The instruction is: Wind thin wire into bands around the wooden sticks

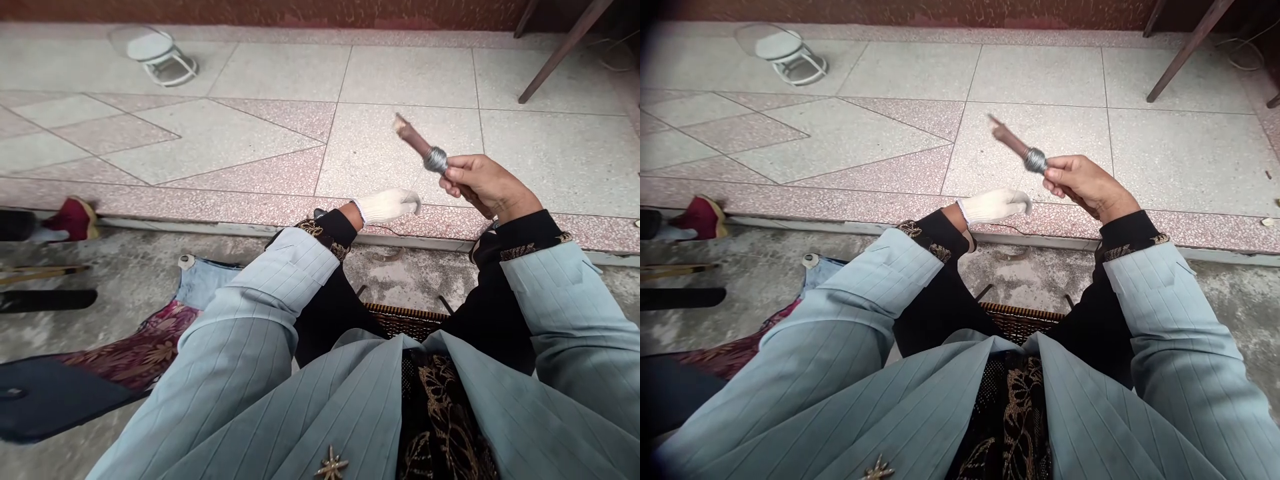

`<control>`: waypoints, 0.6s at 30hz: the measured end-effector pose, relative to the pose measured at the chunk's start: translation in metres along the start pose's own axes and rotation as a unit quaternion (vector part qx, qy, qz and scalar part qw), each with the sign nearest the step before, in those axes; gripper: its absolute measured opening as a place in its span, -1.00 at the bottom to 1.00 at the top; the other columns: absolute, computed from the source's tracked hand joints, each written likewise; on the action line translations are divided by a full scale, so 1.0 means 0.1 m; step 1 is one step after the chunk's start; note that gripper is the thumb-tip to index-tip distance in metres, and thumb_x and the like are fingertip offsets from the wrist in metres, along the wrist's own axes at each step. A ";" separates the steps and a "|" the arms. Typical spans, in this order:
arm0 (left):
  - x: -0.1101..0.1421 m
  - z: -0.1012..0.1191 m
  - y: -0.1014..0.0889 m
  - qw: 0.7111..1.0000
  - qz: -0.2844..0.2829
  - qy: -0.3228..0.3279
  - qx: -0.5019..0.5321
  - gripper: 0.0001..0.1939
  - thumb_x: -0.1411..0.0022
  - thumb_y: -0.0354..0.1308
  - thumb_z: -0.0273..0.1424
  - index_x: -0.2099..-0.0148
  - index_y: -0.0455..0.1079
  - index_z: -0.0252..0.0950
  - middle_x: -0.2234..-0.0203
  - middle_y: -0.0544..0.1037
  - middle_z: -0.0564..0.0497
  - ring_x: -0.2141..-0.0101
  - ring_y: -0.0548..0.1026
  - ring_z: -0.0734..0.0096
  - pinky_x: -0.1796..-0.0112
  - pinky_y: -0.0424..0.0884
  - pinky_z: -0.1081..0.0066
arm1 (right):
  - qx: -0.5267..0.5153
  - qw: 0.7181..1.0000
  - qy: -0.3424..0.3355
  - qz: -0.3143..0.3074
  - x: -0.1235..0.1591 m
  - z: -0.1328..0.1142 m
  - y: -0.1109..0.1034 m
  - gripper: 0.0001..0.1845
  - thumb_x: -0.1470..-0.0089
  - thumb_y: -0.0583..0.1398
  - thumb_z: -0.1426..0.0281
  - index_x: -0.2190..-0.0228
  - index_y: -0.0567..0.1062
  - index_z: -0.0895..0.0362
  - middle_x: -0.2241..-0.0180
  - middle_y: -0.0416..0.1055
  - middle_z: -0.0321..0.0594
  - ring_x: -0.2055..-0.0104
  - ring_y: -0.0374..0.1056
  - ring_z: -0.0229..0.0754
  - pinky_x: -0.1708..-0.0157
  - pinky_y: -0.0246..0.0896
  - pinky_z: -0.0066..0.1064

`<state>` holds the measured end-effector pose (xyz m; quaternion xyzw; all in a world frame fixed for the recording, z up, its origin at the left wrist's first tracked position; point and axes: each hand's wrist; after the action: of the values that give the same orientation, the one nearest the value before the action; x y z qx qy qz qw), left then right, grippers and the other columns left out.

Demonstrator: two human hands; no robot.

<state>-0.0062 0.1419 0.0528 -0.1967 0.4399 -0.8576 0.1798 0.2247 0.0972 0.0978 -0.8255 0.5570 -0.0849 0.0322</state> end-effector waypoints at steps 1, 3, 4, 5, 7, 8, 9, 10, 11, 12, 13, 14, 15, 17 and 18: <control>0.00 0.03 0.01 1.000 -0.002 -0.003 0.013 -0.60 -0.34 -0.16 -0.29 0.06 0.47 -0.31 0.22 0.57 -0.03 0.25 0.46 0.38 0.19 0.31 0.42 | -0.006 0.999 0.003 0.052 -0.03 0.03 0.01 -0.67 -0.13 0.27 0.12 0.27 0.52 0.16 0.46 0.33 -0.25 0.50 0.15 -0.35 0.50 0.11 -0.44; 0.00 0.08 0.04 0.999 -0.014 -0.017 0.026 -0.61 -0.33 -0.12 -0.28 0.08 0.48 -0.32 0.30 0.57 -0.05 0.31 0.43 0.37 0.24 0.30 0.40 | 0.021 0.992 0.025 0.122 -0.11 0.11 0.02 -0.68 -0.19 0.22 0.14 0.27 0.50 0.16 0.47 0.32 -0.24 0.50 0.16 -0.34 0.50 0.13 -0.44; 0.00 0.11 0.06 0.999 -0.023 -0.025 0.025 -0.62 -0.33 -0.11 -0.27 0.08 0.49 -0.32 0.33 0.57 -0.07 0.34 0.42 0.37 0.27 0.29 0.39 | 0.055 0.987 0.041 0.146 -0.15 0.16 0.02 -0.69 -0.21 0.19 0.16 0.26 0.50 0.17 0.47 0.33 -0.23 0.50 0.17 -0.33 0.49 0.14 -0.43; 0.01 0.13 0.07 0.999 -0.031 -0.030 0.021 -0.63 -0.33 -0.09 -0.28 0.07 0.50 -0.32 0.35 0.57 -0.07 0.35 0.41 0.37 0.28 0.28 0.39 | 0.103 0.979 0.059 0.164 -0.19 0.19 0.01 -0.70 -0.22 0.17 0.19 0.24 0.51 0.19 0.47 0.35 -0.20 0.50 0.19 -0.31 0.48 0.15 -0.41; 0.01 0.17 0.10 0.999 -0.041 -0.031 0.008 -0.66 -0.33 -0.05 -0.31 0.06 0.50 -0.31 0.37 0.56 -0.08 0.35 0.41 0.36 0.30 0.26 0.38 | 0.242 0.949 0.098 0.177 -0.23 0.25 0.00 -0.70 -0.20 0.17 0.24 0.20 0.54 0.20 0.43 0.41 -0.15 0.46 0.26 -0.25 0.44 0.16 -0.36; 0.01 0.19 0.12 0.999 -0.042 -0.030 0.002 -0.68 -0.32 -0.03 -0.32 0.06 0.51 -0.29 0.37 0.56 -0.07 0.34 0.42 0.35 0.31 0.25 0.37 | 0.322 0.925 0.116 0.168 -0.24 0.26 0.01 -0.69 -0.19 0.17 0.25 0.17 0.56 0.19 0.39 0.45 -0.11 0.42 0.30 -0.21 0.41 0.17 -0.33; 0.01 0.21 0.13 0.999 -0.043 -0.028 -0.004 -0.69 -0.32 -0.02 -0.33 0.07 0.51 -0.28 0.36 0.56 -0.06 0.33 0.43 0.34 0.32 0.25 0.36 | 0.400 0.895 0.134 0.144 -0.24 0.27 0.02 -0.68 -0.17 0.17 0.25 0.15 0.57 0.18 0.34 0.48 -0.08 0.37 0.34 -0.15 0.38 0.17 -0.30; 0.00 0.22 0.14 0.999 -0.046 -0.023 -0.011 -0.70 -0.32 -0.02 -0.34 0.08 0.51 -0.26 0.36 0.55 -0.06 0.33 0.44 0.33 0.32 0.24 0.36 | 0.466 0.865 0.151 0.109 -0.24 0.27 0.04 -0.67 -0.16 0.17 0.24 0.14 0.58 0.16 0.29 0.50 -0.06 0.33 0.36 -0.10 0.35 0.17 -0.28; 0.00 0.23 0.15 0.998 -0.050 -0.018 -0.019 -0.71 -0.32 -0.02 -0.34 0.10 0.51 -0.25 0.36 0.55 -0.06 0.33 0.45 0.33 0.32 0.24 0.37 | 0.518 0.836 0.170 0.065 -0.23 0.27 0.07 -0.66 -0.16 0.16 0.24 0.13 0.58 0.15 0.25 0.51 -0.04 0.29 0.38 -0.05 0.34 0.17 -0.26; 0.00 0.24 0.16 0.998 -0.052 -0.015 -0.027 -0.71 -0.32 -0.03 -0.33 0.10 0.51 -0.25 0.36 0.55 -0.06 0.34 0.45 0.34 0.32 0.24 0.37 | 0.554 0.811 0.189 0.017 -0.23 0.27 0.10 -0.66 -0.16 0.15 0.24 0.14 0.59 0.14 0.22 0.52 -0.02 0.26 0.39 -0.02 0.34 0.17 -0.25; 0.00 0.24 0.16 0.998 -0.055 -0.013 -0.037 -0.70 -0.33 -0.04 -0.33 0.10 0.50 -0.25 0.35 0.56 -0.06 0.35 0.45 0.35 0.31 0.24 0.38 | 0.576 0.790 0.208 -0.033 -0.22 0.28 0.13 -0.67 -0.16 0.15 0.25 0.16 0.60 0.15 0.22 0.52 -0.01 0.25 0.40 0.00 0.34 0.17 -0.25; 0.01 0.24 0.15 0.997 -0.056 -0.013 -0.046 -0.69 -0.33 -0.05 -0.32 0.08 0.50 -0.26 0.35 0.57 -0.06 0.35 0.44 0.36 0.31 0.24 0.38 | 0.587 0.774 0.222 -0.082 -0.21 0.28 0.16 -0.69 -0.15 0.16 0.27 0.18 0.61 0.15 0.22 0.53 0.00 0.25 0.40 0.00 0.34 0.17 -0.25; 0.01 0.23 0.13 0.997 -0.056 -0.014 -0.052 -0.67 -0.34 -0.06 -0.31 0.06 0.49 -0.27 0.33 0.57 -0.06 0.36 0.44 0.36 0.30 0.24 0.39 | 0.585 0.768 0.229 -0.127 -0.20 0.28 0.17 -0.71 -0.13 0.17 0.29 0.20 0.62 0.15 0.23 0.53 -0.01 0.26 0.40 -0.01 0.33 0.16 -0.25; 0.02 0.22 0.09 0.997 -0.047 -0.018 -0.054 -0.63 -0.34 -0.08 -0.29 0.01 0.48 -0.28 0.29 0.59 -0.07 0.35 0.45 0.36 0.30 0.25 0.40 | 0.536 0.785 0.220 -0.219 -0.17 0.28 0.18 -0.74 -0.11 0.20 0.32 0.21 0.63 0.12 0.28 0.53 -0.08 0.28 0.39 -0.06 0.31 0.17 -0.27; 0.02 0.21 0.06 0.998 -0.041 -0.017 -0.052 -0.62 -0.34 -0.09 -0.28 0.00 0.49 -0.28 0.27 0.59 -0.07 0.34 0.45 0.35 0.30 0.26 0.40 | 0.487 0.805 0.207 -0.269 -0.15 0.26 0.16 -0.75 -0.11 0.21 0.31 0.21 0.64 0.10 0.30 0.53 -0.13 0.30 0.38 -0.09 0.30 0.17 -0.29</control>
<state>0.0032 0.1233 0.0595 -0.2382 0.4720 -0.8369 0.1419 0.2092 0.1041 0.0680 -0.7812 0.1912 -0.5188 0.2898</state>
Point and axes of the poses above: each hand's wrist, its own x-axis away from the middle knuckle, its own y-axis out of the palm, z = x × y
